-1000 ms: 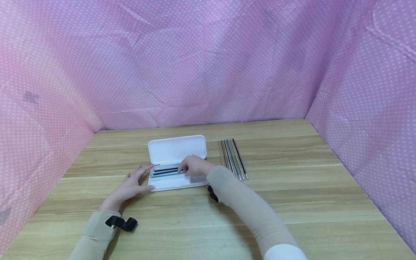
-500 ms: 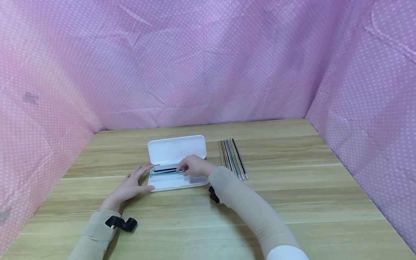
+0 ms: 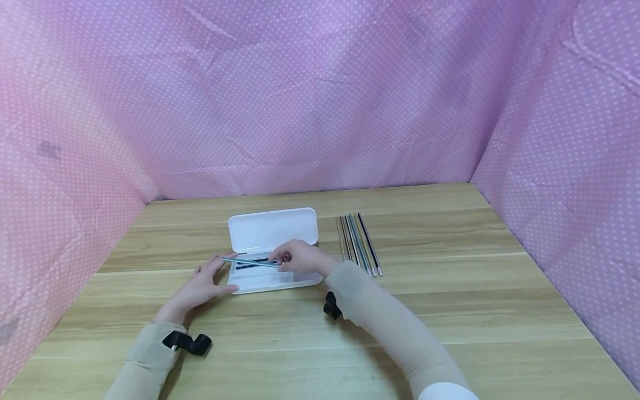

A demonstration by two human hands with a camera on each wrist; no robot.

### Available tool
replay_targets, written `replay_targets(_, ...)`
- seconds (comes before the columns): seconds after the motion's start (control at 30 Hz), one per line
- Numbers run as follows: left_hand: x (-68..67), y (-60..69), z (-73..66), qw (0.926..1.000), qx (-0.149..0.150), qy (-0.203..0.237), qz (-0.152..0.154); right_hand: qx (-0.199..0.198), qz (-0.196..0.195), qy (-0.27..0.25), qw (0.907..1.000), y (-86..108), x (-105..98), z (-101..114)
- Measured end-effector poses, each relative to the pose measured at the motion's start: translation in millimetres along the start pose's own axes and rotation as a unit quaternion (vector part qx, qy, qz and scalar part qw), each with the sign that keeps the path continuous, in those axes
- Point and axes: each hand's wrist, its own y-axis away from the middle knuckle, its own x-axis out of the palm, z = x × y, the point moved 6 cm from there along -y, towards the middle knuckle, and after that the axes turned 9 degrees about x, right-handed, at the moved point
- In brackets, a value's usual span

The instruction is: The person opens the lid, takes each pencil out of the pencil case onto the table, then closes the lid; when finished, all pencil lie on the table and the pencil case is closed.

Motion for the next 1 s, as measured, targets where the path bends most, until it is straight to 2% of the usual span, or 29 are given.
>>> replay_targets(0.13, -0.4, -0.3, 0.9, 1.0, 0.004, 0.0, 0.002, 0.003, 0.001, -0.032, 0.9995, 3.5, 2, -2)
replay_targets(0.27, -0.4, -0.4, 1.0, 1.0, 0.008, 0.003, 0.004, 0.012, -0.014, -0.076, 0.997, 5.6, 1, -4)
replay_targets(0.53, -0.2, -0.1, 2.7, 0.9999, 0.006, 0.012, 0.004, 0.019, -0.028, -0.169, 0.985, 14.8, -5, -5)
replay_targets(1.0, -0.2, 0.1, 1.0, 0.9998, 0.018, 0.006, -0.002, 0.038, -0.042, -0.242, 0.9685, 47.2, -14, -23)
